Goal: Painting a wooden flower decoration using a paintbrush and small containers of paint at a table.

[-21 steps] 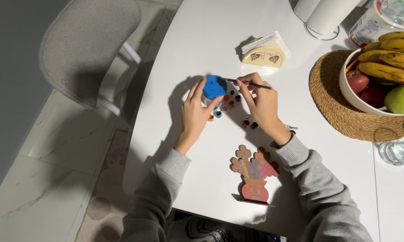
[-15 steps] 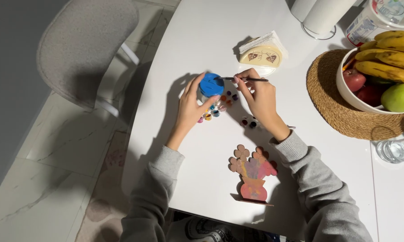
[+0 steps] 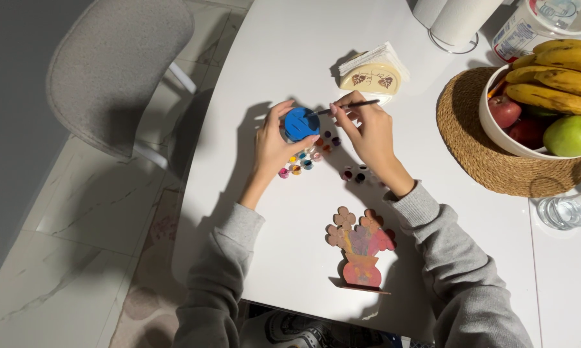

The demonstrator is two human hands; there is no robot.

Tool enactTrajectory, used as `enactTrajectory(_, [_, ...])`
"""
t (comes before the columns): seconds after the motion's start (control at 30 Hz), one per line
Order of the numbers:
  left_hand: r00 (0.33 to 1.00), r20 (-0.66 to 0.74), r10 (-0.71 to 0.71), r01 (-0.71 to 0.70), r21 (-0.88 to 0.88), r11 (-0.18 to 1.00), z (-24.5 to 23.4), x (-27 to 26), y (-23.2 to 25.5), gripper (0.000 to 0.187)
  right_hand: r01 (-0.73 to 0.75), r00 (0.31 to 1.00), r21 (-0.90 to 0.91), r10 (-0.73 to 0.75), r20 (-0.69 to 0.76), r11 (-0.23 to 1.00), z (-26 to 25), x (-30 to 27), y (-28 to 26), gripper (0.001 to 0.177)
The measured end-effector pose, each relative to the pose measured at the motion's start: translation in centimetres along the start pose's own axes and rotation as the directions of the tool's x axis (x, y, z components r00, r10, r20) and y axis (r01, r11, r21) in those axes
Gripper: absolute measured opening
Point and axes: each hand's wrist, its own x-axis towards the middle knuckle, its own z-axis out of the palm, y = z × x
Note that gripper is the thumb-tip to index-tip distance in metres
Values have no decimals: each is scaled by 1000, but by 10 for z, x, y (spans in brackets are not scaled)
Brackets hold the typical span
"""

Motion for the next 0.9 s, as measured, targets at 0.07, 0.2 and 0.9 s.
enactTrajectory(0.07, [998,62,4,3,-110,994,-4,3,-10,91,4,1000,-22,-4,-2,1000,2,1,9,18])
enactTrajectory(0.2, [968,248,37,52,-342,938,-16,10,-11,81,8,1000,-55,-9,-14,998,0,0,8,18])
enactTrajectory(0.9, [932,360,31,122,-396,910,-34,11,-18,83,183,976,-85,-171,133,979,-20,4,-23,9])
